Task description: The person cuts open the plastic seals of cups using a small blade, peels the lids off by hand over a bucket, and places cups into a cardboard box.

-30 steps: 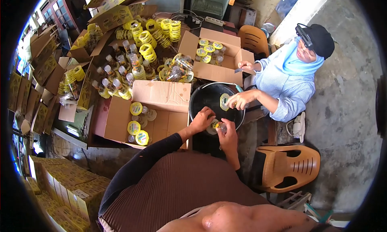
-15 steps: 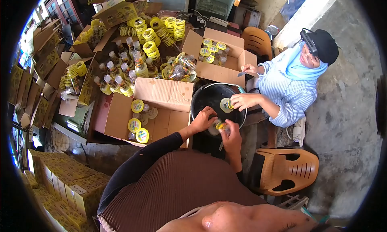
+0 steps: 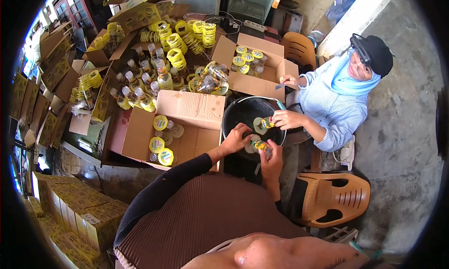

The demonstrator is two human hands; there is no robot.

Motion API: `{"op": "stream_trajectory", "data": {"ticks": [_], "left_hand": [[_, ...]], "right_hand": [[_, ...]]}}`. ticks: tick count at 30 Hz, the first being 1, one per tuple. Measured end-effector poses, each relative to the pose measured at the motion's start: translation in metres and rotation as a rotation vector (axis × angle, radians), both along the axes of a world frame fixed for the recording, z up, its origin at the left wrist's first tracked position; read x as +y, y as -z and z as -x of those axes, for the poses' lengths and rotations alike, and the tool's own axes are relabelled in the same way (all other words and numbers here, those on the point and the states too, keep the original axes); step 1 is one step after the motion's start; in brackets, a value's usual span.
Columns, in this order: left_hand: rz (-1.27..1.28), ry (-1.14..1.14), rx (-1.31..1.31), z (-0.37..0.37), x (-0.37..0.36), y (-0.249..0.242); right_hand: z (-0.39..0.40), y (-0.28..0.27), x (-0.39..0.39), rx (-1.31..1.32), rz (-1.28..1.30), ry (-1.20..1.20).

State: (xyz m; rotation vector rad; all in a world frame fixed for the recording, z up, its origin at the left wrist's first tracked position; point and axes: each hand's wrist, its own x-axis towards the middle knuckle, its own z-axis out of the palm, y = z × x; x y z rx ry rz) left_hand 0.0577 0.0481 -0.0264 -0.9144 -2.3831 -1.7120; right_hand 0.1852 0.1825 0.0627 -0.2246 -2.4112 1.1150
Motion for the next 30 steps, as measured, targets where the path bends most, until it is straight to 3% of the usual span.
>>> {"op": "stream_trajectory", "data": {"ticks": [7,10,13,16,19,24,26,30], "left_hand": [[0.006,0.0,0.021,-0.003,-0.002,0.0],[-0.003,0.041,0.024,-0.001,-0.002,-0.002],[0.019,0.031,0.03,-0.005,-0.004,-0.002],[0.019,0.034,0.037,-0.004,-0.003,-0.004],[-0.007,0.095,-0.047,-0.008,-0.007,-0.011],[0.079,0.292,0.069,-0.017,-0.016,-0.029],[0.052,0.305,0.096,-0.02,-0.016,-0.037],[0.086,0.34,0.181,-0.027,-0.015,-0.034]], "right_hand": [[-0.003,0.007,0.004,-0.069,-0.053,-0.034],[-0.001,0.013,0.002,0.038,0.039,0.023],[-0.005,0.011,0.005,-0.071,-0.014,-0.073],[-0.006,0.01,0.004,0.03,-0.033,0.003],[-0.005,0.013,0.004,0.028,-0.027,-0.002],[-0.006,0.004,0.004,-0.068,-0.06,-0.065],[-0.004,0.006,0.003,0.029,-0.048,0.022],[-0.002,0.003,0.001,-0.029,-0.032,-0.056]]}}
